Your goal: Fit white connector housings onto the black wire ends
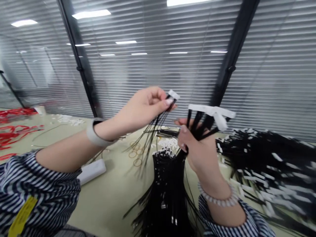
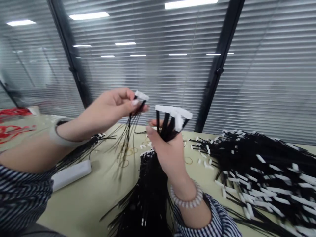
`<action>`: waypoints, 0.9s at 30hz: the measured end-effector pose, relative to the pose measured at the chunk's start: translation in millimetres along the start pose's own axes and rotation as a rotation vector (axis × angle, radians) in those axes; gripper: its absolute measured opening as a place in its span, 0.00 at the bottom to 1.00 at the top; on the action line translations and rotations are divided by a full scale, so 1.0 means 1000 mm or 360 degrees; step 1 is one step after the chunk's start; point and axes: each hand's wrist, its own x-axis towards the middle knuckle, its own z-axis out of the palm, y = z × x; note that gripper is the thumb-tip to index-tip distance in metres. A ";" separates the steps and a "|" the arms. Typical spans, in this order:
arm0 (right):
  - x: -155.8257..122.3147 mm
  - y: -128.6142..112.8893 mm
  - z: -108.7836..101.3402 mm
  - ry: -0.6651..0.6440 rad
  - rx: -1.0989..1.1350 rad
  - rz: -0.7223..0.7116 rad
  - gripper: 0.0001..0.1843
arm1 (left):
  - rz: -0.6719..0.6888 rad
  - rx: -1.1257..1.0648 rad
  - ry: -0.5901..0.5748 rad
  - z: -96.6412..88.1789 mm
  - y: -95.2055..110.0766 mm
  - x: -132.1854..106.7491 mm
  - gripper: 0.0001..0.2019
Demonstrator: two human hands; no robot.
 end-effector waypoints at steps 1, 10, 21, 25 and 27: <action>0.000 0.003 0.002 -0.0019 -0.0037 -0.0017 0.11 | -0.0034 0.0008 -0.0087 0.009 -0.001 -0.002 0.06; 0.010 0.009 0.009 -0.0219 0.0132 -0.0017 0.10 | -0.0147 0.0133 -0.0244 0.018 -0.006 -0.013 0.08; 0.018 0.027 0.027 -0.0543 0.0523 0.0332 0.12 | -0.0172 -0.0337 -0.0321 0.005 -0.019 -0.020 0.11; 0.020 0.034 0.030 -0.0330 0.0412 0.0253 0.08 | -0.0045 -0.0204 -0.0297 -0.007 -0.028 -0.019 0.13; 0.023 0.035 0.027 -0.0216 0.0371 0.0083 0.07 | 0.0048 -0.0033 -0.0159 -0.024 -0.041 -0.022 0.13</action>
